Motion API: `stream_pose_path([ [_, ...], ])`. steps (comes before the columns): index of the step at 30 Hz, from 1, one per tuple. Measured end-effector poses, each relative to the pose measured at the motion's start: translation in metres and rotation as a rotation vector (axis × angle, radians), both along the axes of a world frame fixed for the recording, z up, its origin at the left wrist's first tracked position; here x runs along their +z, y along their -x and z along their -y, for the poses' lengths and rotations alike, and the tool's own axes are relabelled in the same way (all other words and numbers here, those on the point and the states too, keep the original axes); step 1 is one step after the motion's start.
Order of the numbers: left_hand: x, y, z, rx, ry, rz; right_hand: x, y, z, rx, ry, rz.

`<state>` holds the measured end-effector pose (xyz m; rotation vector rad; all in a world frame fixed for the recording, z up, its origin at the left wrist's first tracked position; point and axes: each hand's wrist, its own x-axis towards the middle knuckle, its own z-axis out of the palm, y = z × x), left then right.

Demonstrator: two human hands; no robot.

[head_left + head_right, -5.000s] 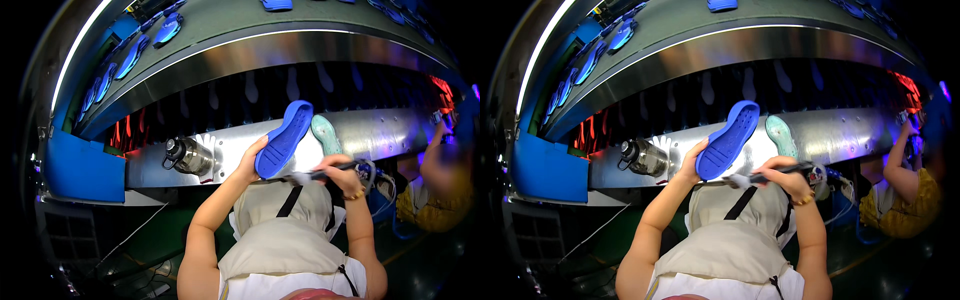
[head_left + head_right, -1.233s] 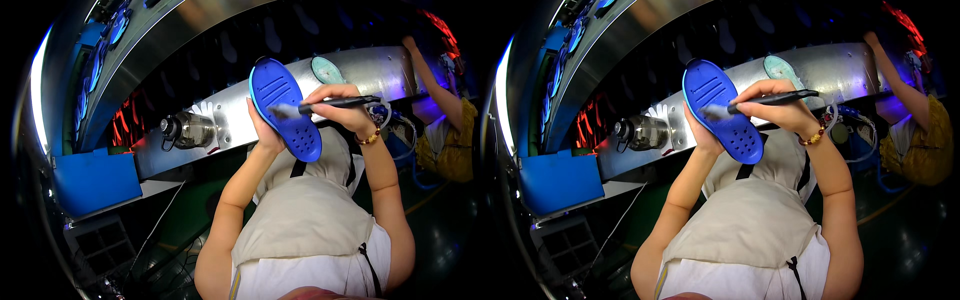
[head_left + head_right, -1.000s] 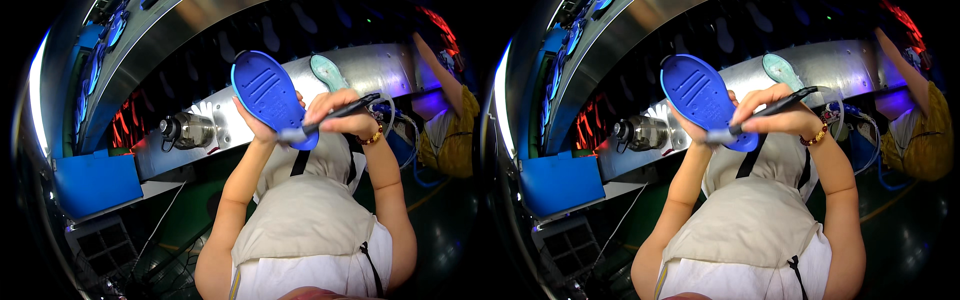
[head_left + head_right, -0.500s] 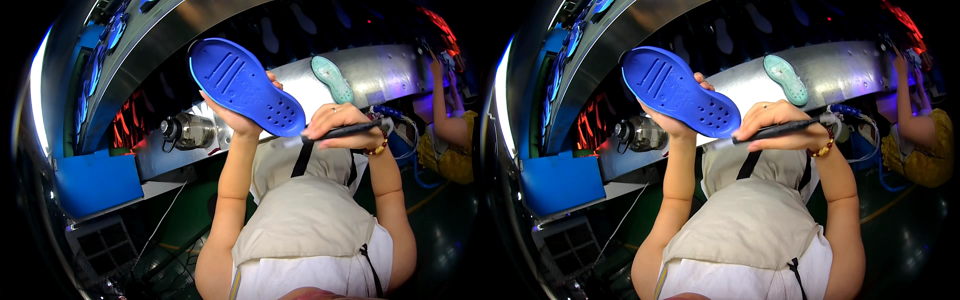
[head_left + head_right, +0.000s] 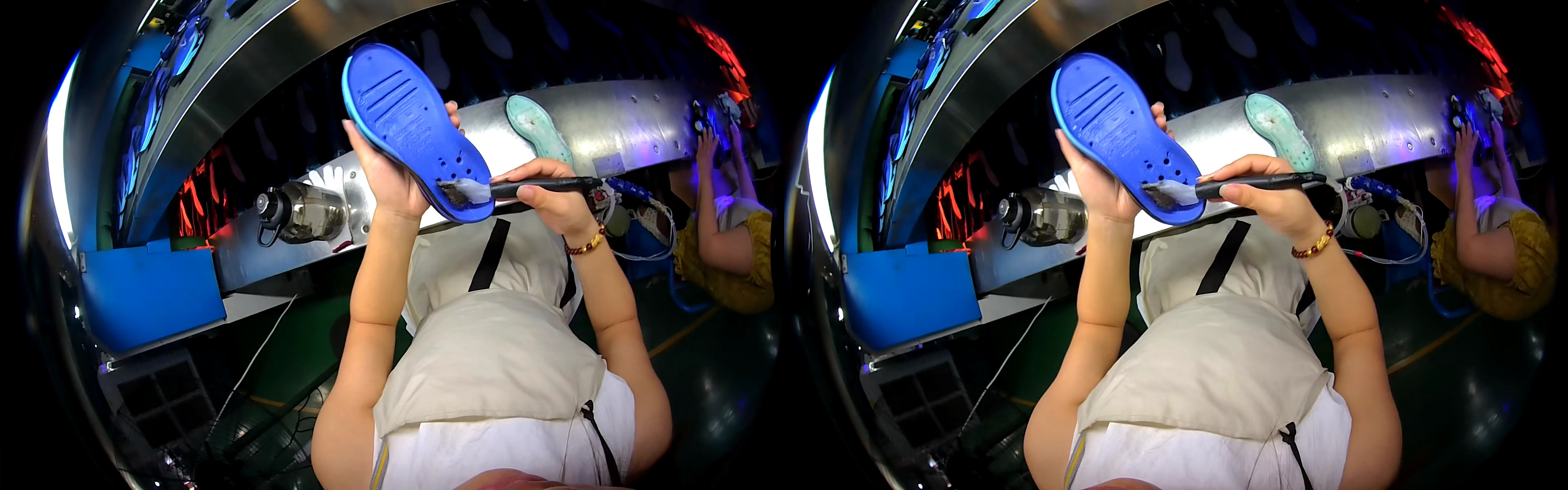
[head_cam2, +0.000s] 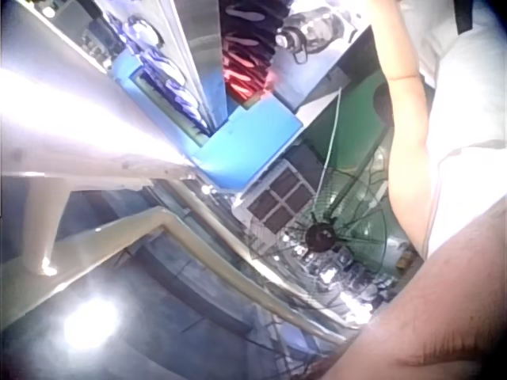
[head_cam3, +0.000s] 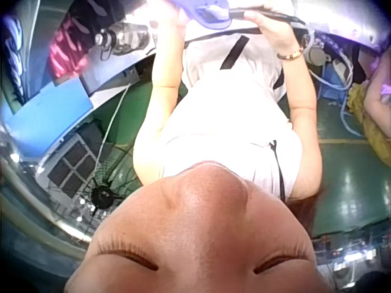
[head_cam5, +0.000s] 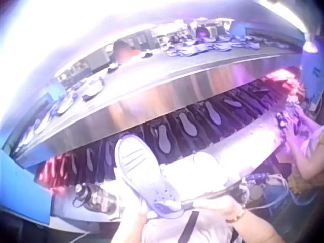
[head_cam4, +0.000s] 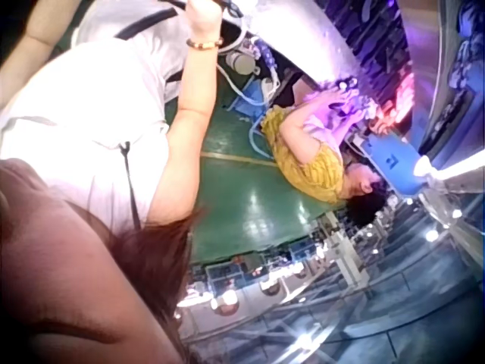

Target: The person picks up blue shoe soles from a conveyor belt and wipes the interior surface with a handheld cleaning tool before placing them back on the belt.

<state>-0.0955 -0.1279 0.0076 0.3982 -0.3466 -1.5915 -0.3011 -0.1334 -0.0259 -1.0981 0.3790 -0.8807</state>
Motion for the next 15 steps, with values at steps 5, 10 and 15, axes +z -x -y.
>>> stream_pose_path([
  [5, -0.014, 0.023, -0.023, -0.086, 0.018, 0.024, 0.017, -0.016, -0.014, -0.121, -0.136, 0.005],
  [10, -0.047, -0.004, -0.024, -0.196, -0.041, 0.188, 0.041, 0.008, -0.001, 0.244, 0.351, -0.347],
  [15, -0.015, 0.005, -0.022, -0.353, -0.145, 0.231, 0.044, 0.009, 0.011, 0.168, 0.371, -0.404],
])
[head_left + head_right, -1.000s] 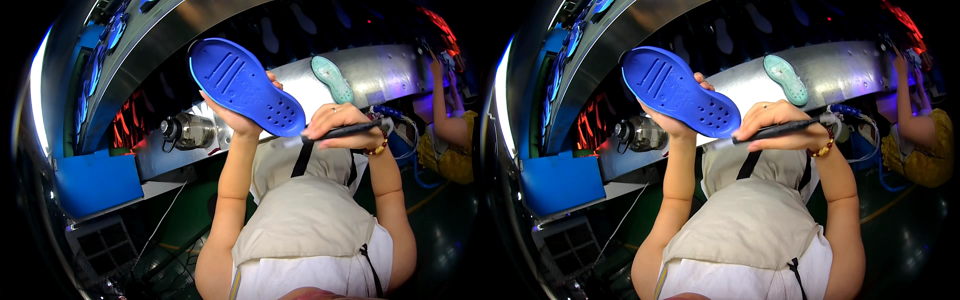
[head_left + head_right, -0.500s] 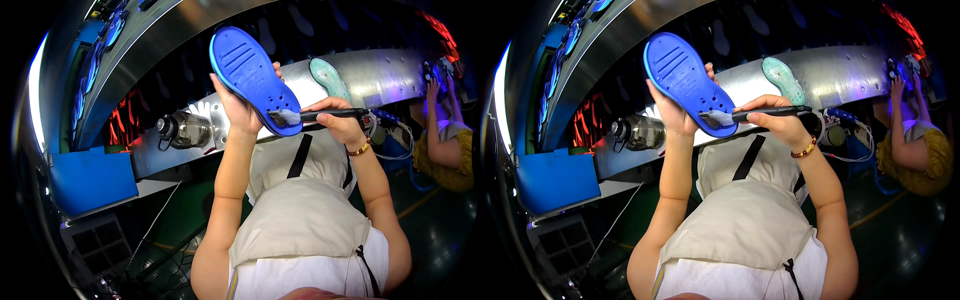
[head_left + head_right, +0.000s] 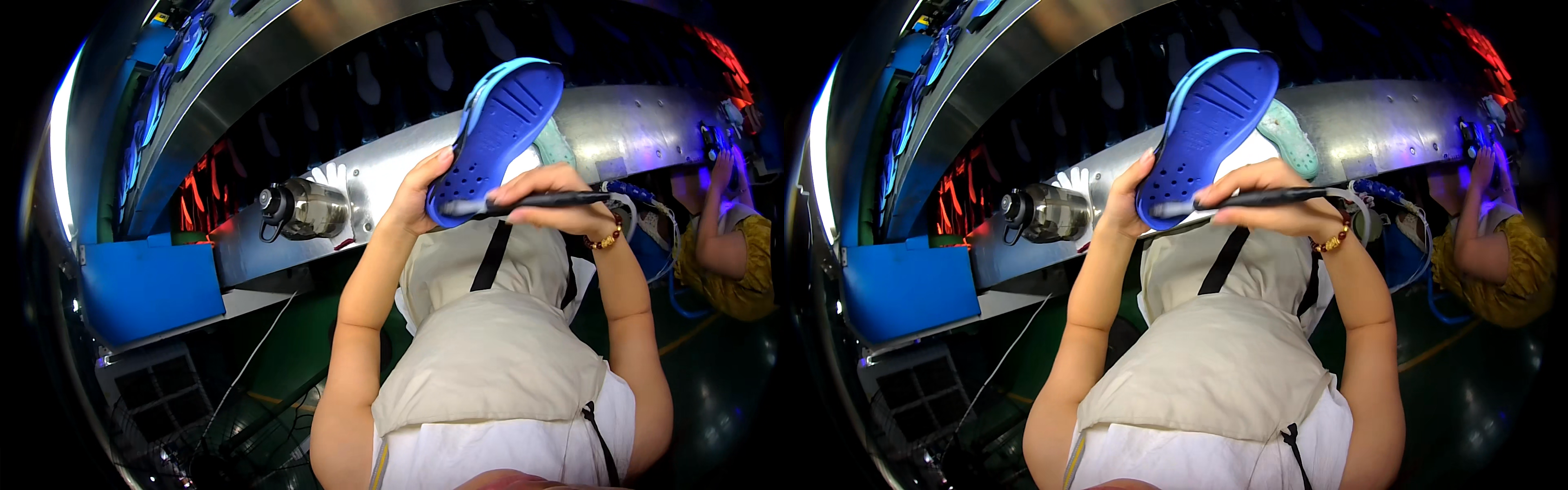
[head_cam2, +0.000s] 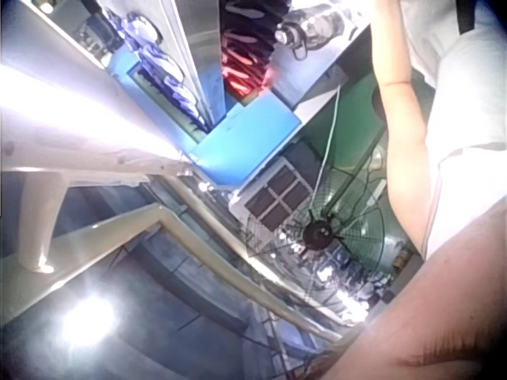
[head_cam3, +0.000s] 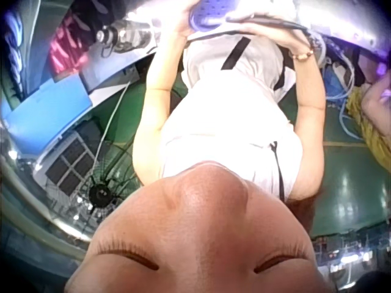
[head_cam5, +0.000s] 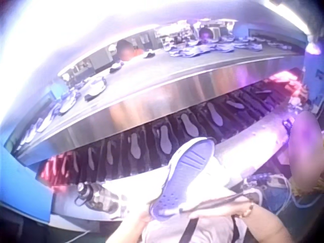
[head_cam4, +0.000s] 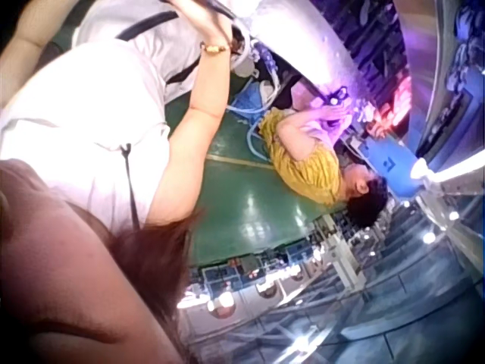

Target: The person picks up blue shoe soles from a conveyor belt and wipes the interior surface with a handheld cleaning tool before placing them back on the belt.

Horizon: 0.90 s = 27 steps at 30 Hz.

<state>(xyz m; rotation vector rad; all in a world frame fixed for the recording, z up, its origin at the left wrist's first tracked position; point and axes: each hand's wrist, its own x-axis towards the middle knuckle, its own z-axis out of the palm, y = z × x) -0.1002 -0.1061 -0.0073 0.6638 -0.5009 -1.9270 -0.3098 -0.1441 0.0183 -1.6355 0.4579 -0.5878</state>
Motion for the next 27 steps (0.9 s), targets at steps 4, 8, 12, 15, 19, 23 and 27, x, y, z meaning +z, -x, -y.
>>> stream_pose_path([
  [4, -0.002, -0.008, 0.000, -0.133, -0.055, 0.182, 0.011, 0.005, 0.009, 0.325, 0.143, -0.015],
  [8, 0.010, -0.011, -0.002, -0.200, -0.165, 0.215, 0.018, 0.015, 0.022, 0.174, 0.240, 0.063],
  [12, 0.012, -0.012, -0.002, -0.340, 0.000, 0.559, 0.023, 0.014, 0.024, 0.422, 0.274, -0.136],
  [15, 0.009, -0.019, -0.006, -0.220, -0.215, 0.390, 0.031, 0.019, 0.031, 0.433, 0.253, -0.060],
  [19, 0.017, -0.026, -0.003, -0.254, -0.075, 0.333, 0.012, 0.024, 0.031, 0.232, 0.209, -0.015],
  [23, 0.005, -0.040, -0.010, -0.191, -0.130, 0.314, 0.021, 0.030, 0.025, 0.351, 0.222, -0.073],
  [27, 0.002, -0.047, -0.008, -0.200, -0.061, 0.169, 0.006, 0.026, 0.029, -0.072, 0.056, 0.015],
])
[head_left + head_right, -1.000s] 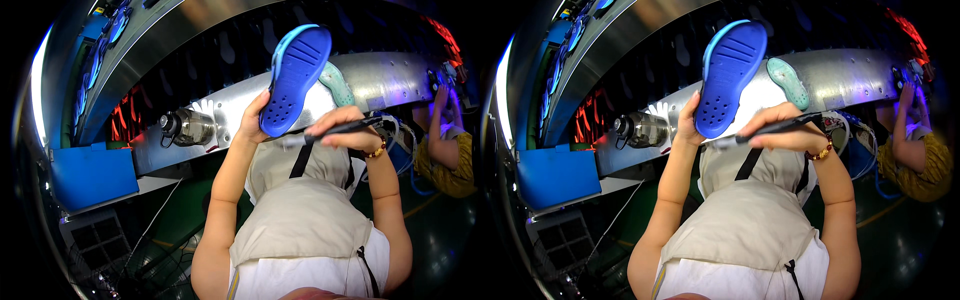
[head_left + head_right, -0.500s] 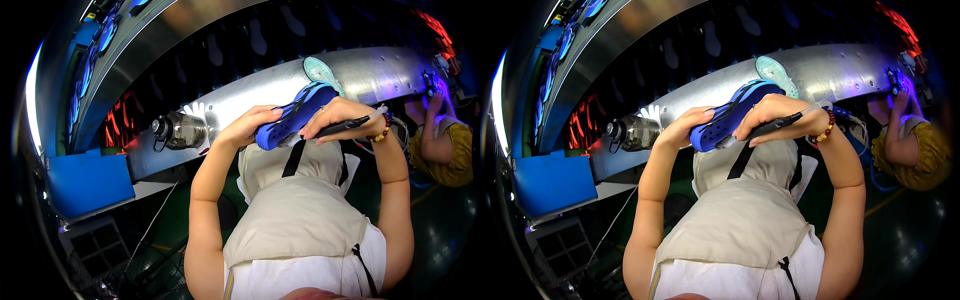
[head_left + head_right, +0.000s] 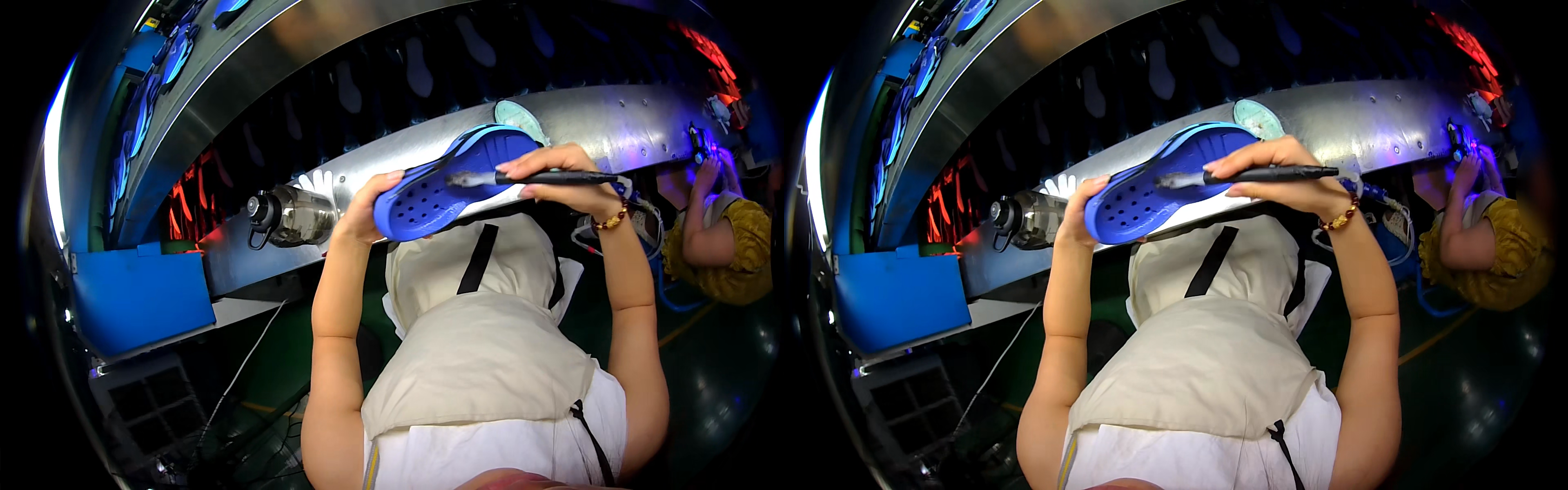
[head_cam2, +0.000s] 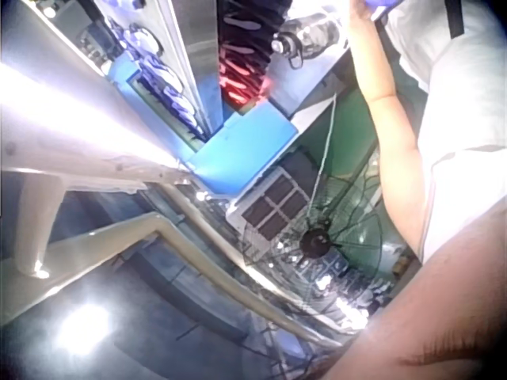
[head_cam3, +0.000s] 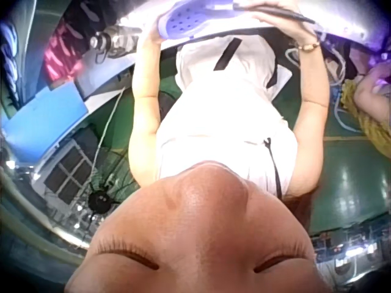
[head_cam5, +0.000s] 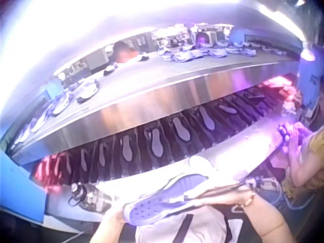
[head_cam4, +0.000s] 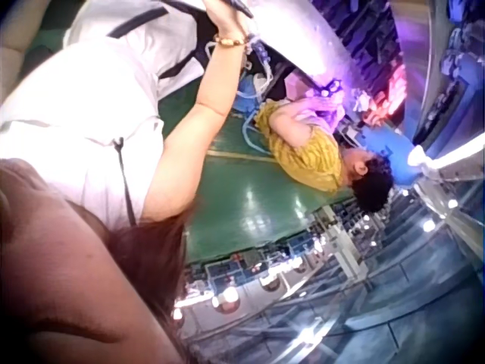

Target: The person picks up blue shoe soles from a conveyor belt and wipes the interior surface with a handheld cleaning tool before placing them back on the belt.

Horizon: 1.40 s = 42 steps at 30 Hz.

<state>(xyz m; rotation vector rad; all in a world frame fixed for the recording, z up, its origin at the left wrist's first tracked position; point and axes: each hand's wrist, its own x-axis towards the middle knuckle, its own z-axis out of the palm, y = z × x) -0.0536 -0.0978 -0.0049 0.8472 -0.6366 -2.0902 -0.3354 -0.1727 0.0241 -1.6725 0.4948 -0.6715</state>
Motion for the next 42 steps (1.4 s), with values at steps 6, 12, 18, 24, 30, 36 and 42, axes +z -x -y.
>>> stream_pose_path([
  [6, -0.012, -0.021, 0.007, 0.134, -0.045, -0.457, 0.015, 0.002, -0.024, 0.165, 0.030, 0.102],
  [12, -0.060, 0.048, 0.019, 0.295, 0.057, -0.509, -0.023, -0.022, -0.019, -0.162, -0.135, -0.072],
  [18, -0.065, 0.065, 0.020, 0.442, -0.034, -0.341, -0.045, -0.044, -0.026, -0.213, 0.217, -0.040],
  [24, -0.058, 0.048, 0.013, 0.490, 0.055, -0.379, -0.021, -0.028, -0.040, 0.230, 0.396, -0.014],
  [30, -0.030, 0.064, 0.016, 0.512, 0.087, -0.417, -0.014, -0.042, -0.041, -0.057, 0.120, 0.011],
  [36, -0.014, 0.053, 0.017, 0.640, 0.096, -0.357, -0.019, -0.021, -0.028, -0.082, 0.001, -0.040],
  [42, -0.011, 0.047, 0.023, 0.546, 0.187, -0.420, -0.038, -0.011, -0.027, 0.233, -0.248, 0.159],
])
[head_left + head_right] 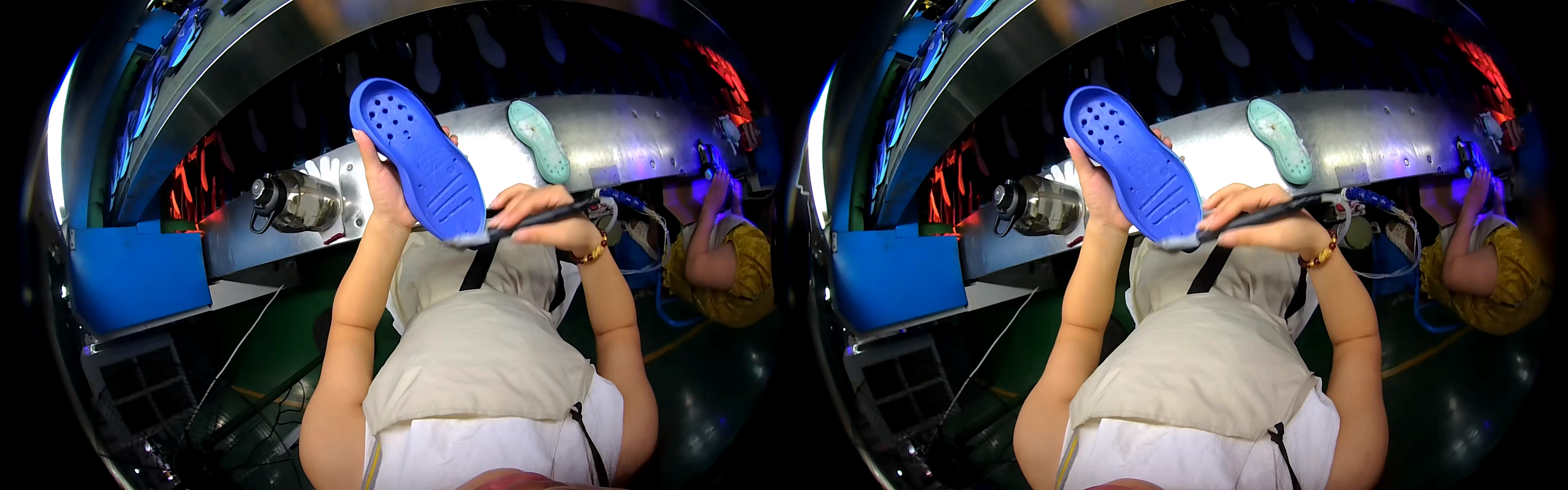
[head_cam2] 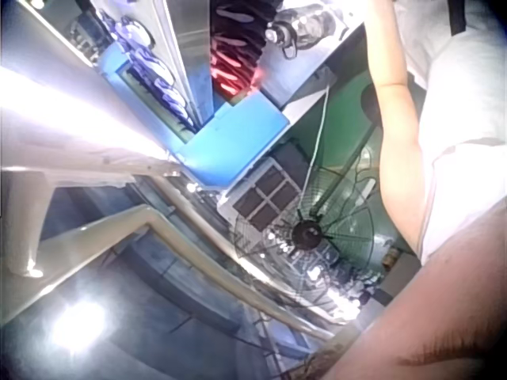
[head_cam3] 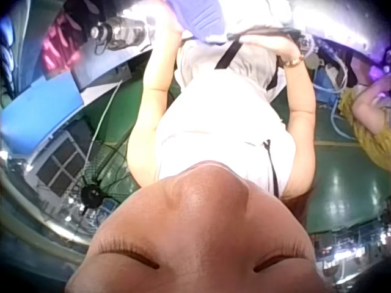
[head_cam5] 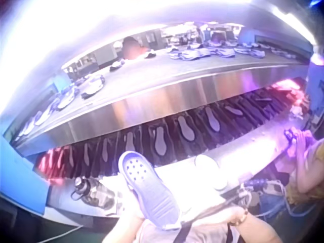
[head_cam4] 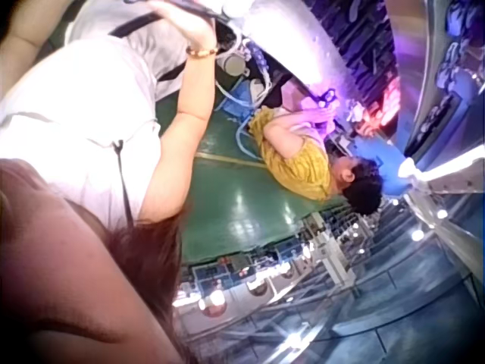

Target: The person picks up blue shoe soles from a conveyor belt and wipes the interior surface with a handheld cleaning tool before placing them back on the belt.

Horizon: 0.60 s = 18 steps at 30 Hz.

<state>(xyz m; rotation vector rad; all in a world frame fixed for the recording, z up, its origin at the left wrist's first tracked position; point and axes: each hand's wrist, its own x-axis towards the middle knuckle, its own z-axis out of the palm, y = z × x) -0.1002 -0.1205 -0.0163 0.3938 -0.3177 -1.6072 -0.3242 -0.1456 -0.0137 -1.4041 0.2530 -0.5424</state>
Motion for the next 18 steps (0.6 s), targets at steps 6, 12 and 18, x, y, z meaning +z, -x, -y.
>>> stream_pose_path([
  [6, 0.011, 0.031, -0.012, 0.047, -0.037, -0.046, -0.001, -0.018, -0.013, -0.301, -0.527, 0.283],
  [12, 0.002, 0.033, -0.013, 0.022, 0.004, 0.015, 0.012, -0.023, -0.025, -0.378, -0.043, 0.067],
  [18, -0.002, 0.027, -0.004, 0.001, 0.066, -0.046, 0.025, -0.024, -0.020, -0.293, 0.278, 0.019],
])
